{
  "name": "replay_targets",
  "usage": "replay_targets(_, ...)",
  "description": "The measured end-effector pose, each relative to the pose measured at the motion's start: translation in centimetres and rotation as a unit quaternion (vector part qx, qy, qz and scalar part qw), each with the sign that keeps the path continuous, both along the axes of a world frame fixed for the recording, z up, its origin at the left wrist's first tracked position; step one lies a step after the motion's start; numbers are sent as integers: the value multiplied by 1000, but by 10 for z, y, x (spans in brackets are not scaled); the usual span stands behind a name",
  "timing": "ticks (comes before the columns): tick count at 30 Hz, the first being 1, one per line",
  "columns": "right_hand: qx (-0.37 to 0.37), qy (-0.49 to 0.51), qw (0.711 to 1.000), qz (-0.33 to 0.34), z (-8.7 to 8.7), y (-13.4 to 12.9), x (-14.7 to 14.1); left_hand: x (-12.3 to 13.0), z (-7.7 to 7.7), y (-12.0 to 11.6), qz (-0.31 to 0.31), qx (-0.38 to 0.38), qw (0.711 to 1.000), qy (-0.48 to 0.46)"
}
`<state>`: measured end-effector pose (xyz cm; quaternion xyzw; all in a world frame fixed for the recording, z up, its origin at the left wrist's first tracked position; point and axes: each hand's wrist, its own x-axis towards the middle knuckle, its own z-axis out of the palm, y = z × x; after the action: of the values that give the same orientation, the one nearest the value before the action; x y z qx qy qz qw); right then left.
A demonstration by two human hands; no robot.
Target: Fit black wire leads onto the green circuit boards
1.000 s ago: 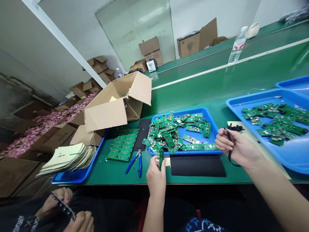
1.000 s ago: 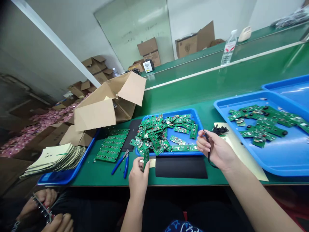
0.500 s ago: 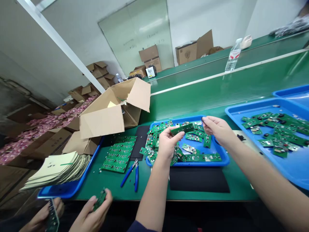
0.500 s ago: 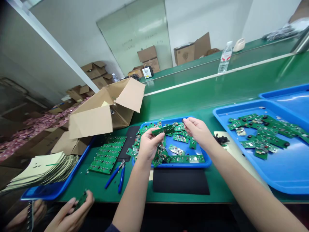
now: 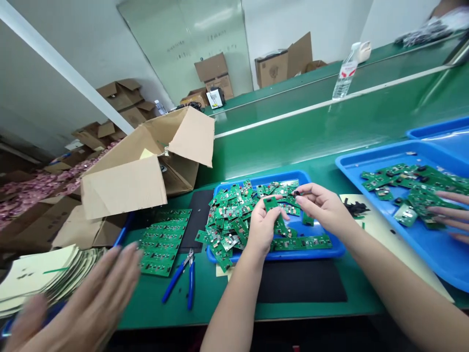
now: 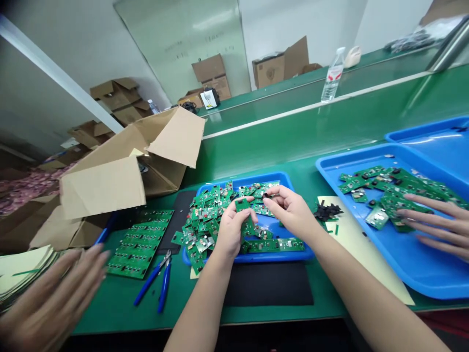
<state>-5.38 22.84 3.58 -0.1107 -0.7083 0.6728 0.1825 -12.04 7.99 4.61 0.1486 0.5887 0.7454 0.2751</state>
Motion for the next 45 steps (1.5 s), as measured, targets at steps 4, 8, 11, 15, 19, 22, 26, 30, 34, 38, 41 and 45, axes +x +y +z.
replay_targets(4,79,0,997,2,-2,0,4,5,-3,7,-18,11,1000,-10)
replay_targets(8,155,0,988,11,-4,-2,6,8,-4,11,-40,40,998,-25)
replay_targets(11,227,4,974,7,-6,-3,7,9,-5,12,-20,38,999,-26)
replay_targets(15,313,14,949,-16,-8,-4,7,9,-6,13,-4,31,999,-21)
replay_targets(19,370,27,928,-29,-8,-5,6,8,-4,10,3,16,1000,-17)
replay_targets(22,391,26,919,-36,-7,-5,6,4,-3,5,2,-1,1000,-13)
replay_targets(26,378,36,925,-9,-7,-2,7,2,-7,11,17,0,1000,-20)
replay_targets(30,361,65,930,-8,-6,-1,9,5,7,13,20,27,997,-73)
replay_targets(34,372,95,923,-24,-4,-7,10,0,64,-65,2,24,993,-115)
replay_targets(38,386,110,916,6,-1,-12,9,-6,100,-139,-42,1,982,-185)
replay_targets(41,402,116,908,-4,-1,-12,9,5,76,-99,-28,12,991,-132)
replay_targets(45,448,127,885,-20,-3,-11,8,17,19,0,-48,0,993,-107)
